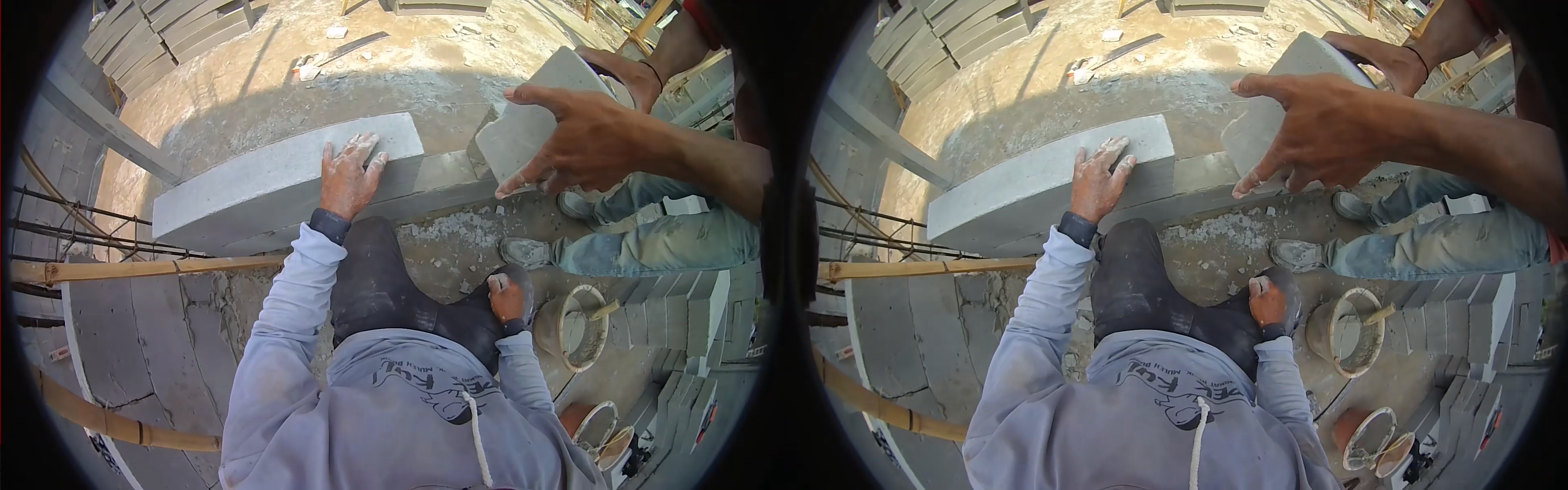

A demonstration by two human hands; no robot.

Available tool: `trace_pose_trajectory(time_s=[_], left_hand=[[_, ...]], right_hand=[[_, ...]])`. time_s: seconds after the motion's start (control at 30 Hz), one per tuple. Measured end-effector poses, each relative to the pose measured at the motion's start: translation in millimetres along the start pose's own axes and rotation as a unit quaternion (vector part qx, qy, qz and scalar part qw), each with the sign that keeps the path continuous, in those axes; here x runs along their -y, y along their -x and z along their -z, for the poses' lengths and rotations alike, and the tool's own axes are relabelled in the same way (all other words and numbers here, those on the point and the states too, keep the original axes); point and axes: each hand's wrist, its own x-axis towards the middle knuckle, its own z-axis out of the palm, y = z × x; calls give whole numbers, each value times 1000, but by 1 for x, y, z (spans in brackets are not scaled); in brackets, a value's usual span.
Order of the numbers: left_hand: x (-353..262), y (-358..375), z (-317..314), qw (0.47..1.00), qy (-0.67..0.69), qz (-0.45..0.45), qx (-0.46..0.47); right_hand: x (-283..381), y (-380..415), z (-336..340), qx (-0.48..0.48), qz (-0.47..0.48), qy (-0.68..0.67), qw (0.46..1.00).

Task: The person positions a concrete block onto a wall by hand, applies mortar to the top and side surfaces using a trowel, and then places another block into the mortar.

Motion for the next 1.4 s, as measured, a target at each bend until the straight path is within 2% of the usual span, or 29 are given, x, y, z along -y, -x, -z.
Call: trace_pose_trajectory(time_s=[0.2,0.3,0.4,0.63,1.4], left_hand=[[18,6,2,995,-87,-26,-46],[17,4,-2,996,-68,-6,-55],[14,6,0,994,-91,-25,-63],[12,5,-1,992,-108,-24,-53],[14,4,0,995,-101,-20,1]], right_hand=[[-4,-2,-6,-10,5,35,999],[3,-1,-5,-33,21,33,999],[7,1,-2,-37,14,16,999],[13,2,1,-34,-41,1,999],[11,2,0,-82,-35,-110,990]])
